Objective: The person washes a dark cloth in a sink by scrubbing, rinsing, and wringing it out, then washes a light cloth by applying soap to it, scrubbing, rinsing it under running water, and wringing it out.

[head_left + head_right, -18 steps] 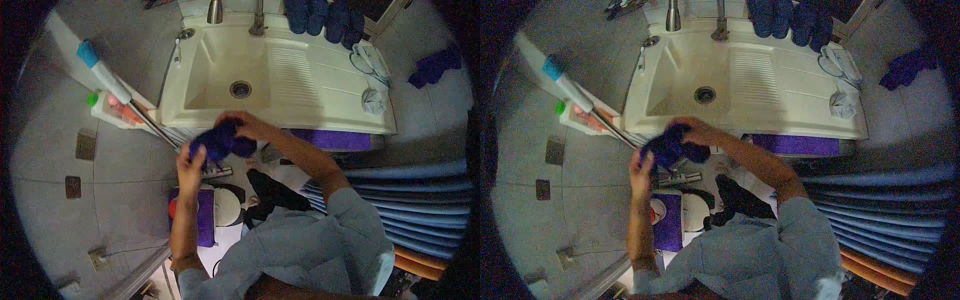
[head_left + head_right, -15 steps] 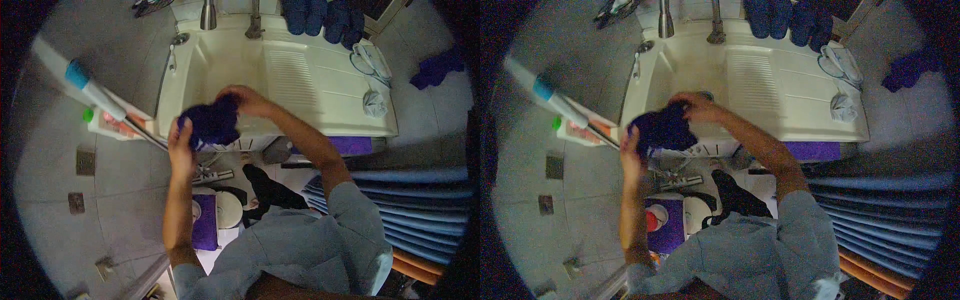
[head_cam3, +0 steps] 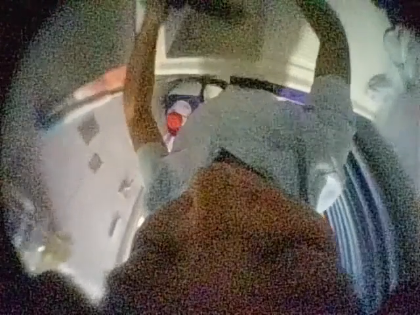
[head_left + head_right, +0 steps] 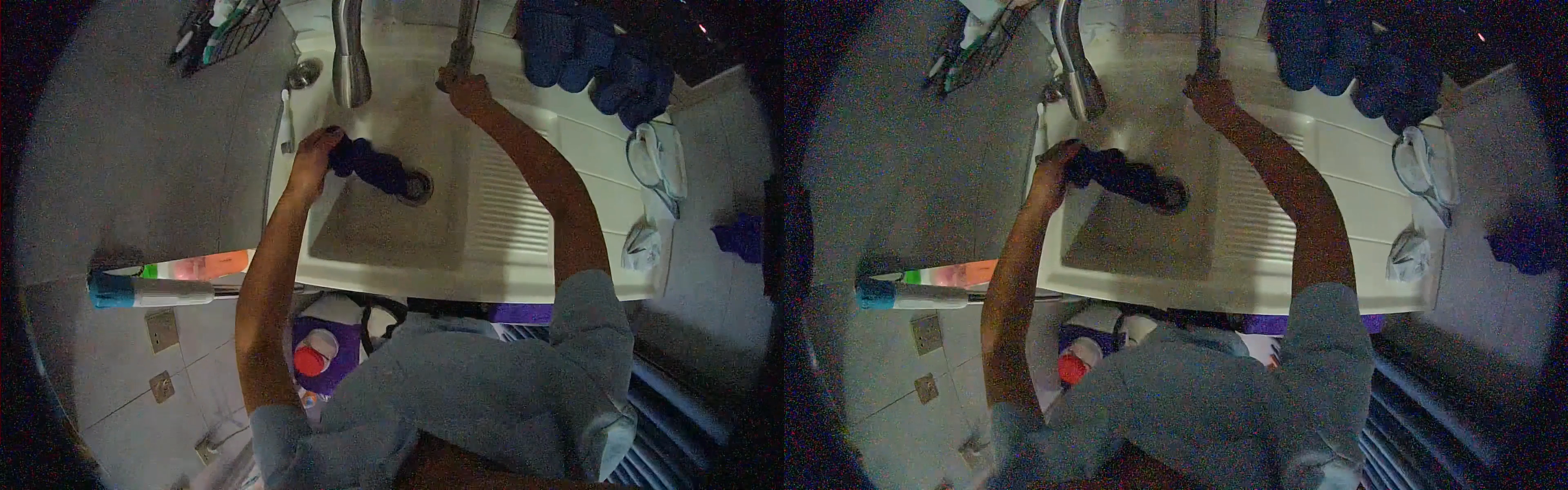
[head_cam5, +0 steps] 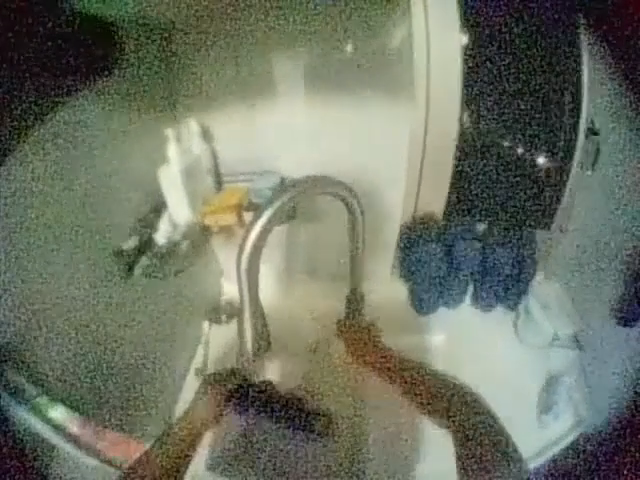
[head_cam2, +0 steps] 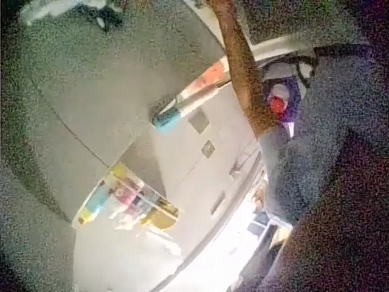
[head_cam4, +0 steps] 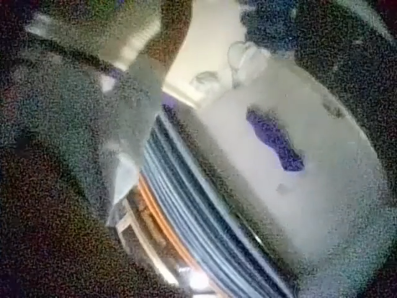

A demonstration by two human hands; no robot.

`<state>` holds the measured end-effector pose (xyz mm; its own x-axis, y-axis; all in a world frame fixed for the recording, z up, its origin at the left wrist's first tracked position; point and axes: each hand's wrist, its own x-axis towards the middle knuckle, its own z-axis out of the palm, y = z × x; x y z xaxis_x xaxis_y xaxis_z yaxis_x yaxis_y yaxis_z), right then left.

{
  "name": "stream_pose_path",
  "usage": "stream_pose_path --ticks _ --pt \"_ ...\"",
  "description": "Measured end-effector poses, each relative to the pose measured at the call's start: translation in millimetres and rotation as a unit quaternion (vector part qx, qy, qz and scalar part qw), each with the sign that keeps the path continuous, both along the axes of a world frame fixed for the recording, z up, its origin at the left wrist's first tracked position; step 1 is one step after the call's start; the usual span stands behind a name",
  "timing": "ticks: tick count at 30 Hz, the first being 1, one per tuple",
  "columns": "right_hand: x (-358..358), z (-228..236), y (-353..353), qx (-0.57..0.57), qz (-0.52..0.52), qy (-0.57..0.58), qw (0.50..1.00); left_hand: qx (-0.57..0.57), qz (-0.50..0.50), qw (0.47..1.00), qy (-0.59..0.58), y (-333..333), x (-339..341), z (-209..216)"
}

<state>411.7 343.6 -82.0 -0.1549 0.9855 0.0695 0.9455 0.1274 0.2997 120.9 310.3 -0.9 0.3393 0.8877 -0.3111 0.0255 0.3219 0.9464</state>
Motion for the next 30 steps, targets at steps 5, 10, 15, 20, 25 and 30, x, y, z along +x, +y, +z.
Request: stream_pose_path --ticks 5,10,15,20,25,30 --pt "6.6 -20.0 6.9 0.056 -0.018 0.183 0.981 -0.005 -0.023 0.999 0.027 28.9 15.2 -28.2" --pt "12.8 -53.2 22.1 0.104 -0.085 0.384 0.914 0.028 -0.026 0.983 0.177 47.5 23.1 -42.7" --pt "10.2 -77.2 30.7 0.117 -0.099 0.458 0.875 0.053 -0.1 0.962 0.249 44.2 34.1 -19.0" --pt "-12.4 -76.4 38.2 0.12 -0.119 0.559 0.812 0.035 -0.034 0.958 0.281 55.5 22.2 -39.6" --pt "-12.6 -76.4 38.4 0.117 0.029 0.283 0.952 0.053 -0.045 0.957 0.28 53.2 20.2 -45.9" --pt "13.5 -81.7 31.0 0.153 -0.088 -0.69 0.702 0.126 -0.208 0.911 0.333 71.2 39.9 -51.6"
